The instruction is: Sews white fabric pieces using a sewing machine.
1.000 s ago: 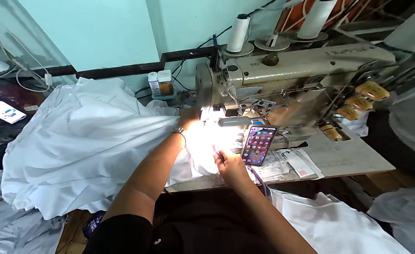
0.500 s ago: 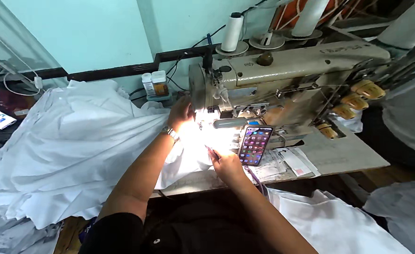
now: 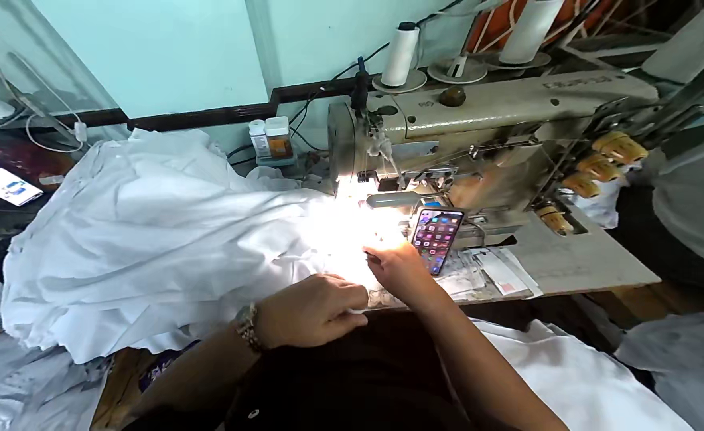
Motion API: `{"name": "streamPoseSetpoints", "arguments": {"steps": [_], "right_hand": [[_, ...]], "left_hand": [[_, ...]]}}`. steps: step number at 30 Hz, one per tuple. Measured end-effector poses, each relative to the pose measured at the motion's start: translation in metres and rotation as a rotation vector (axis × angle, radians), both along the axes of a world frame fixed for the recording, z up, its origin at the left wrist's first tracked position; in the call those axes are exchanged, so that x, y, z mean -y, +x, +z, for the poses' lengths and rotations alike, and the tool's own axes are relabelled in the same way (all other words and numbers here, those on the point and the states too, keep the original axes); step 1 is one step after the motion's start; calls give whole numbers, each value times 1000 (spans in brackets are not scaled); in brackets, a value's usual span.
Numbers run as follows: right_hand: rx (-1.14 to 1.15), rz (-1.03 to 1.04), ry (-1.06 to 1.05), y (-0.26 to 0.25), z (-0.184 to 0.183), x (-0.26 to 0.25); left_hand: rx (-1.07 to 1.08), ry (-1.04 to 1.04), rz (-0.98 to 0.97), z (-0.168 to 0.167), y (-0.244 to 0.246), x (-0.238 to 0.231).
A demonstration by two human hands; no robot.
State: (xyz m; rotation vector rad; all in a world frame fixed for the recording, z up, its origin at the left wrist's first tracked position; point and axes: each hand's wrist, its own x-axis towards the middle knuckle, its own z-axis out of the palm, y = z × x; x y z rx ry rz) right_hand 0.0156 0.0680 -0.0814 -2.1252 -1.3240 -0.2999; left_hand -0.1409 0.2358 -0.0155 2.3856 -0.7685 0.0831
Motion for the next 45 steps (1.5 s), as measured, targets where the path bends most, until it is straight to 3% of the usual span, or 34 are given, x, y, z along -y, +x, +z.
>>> {"name": "streamPoseSetpoints", "arguments": {"steps": [3,6,11,17,22,27,33,38,40,43,45], "right_hand": [[-38,116,137,-15,-11,16],[-178,244,166,-31,-11,36],[-207,216,175,-32,-5,37],[-227,276,311,-30,-1,47],[-236,216,210,-27,-16,49],[-164,139,139,-13,-7,28],[-173,79,59,13,3,-1],[-210,28,19,19,7,-13],[-196,37,30,17,4,-12],[-179,108,40,10,-6,-2],[-175,184,38,-5,-12,8]], "left_hand": [[39,-17,54,-3,-2,5],[256,19,247,-24,-3,12],[497,345,627,-90,24,-13],[534,461,711,-36,3,-12],[370,563,670,-39,6,-7],[253,634,699,-32,32,-23],[176,572,762,-27,77,-51],[110,683,833,11,60,-55],[157,644,745,23,37,-45],[160,341,284,17,4,-19],[95,244,96,6,-4,-2]]}}
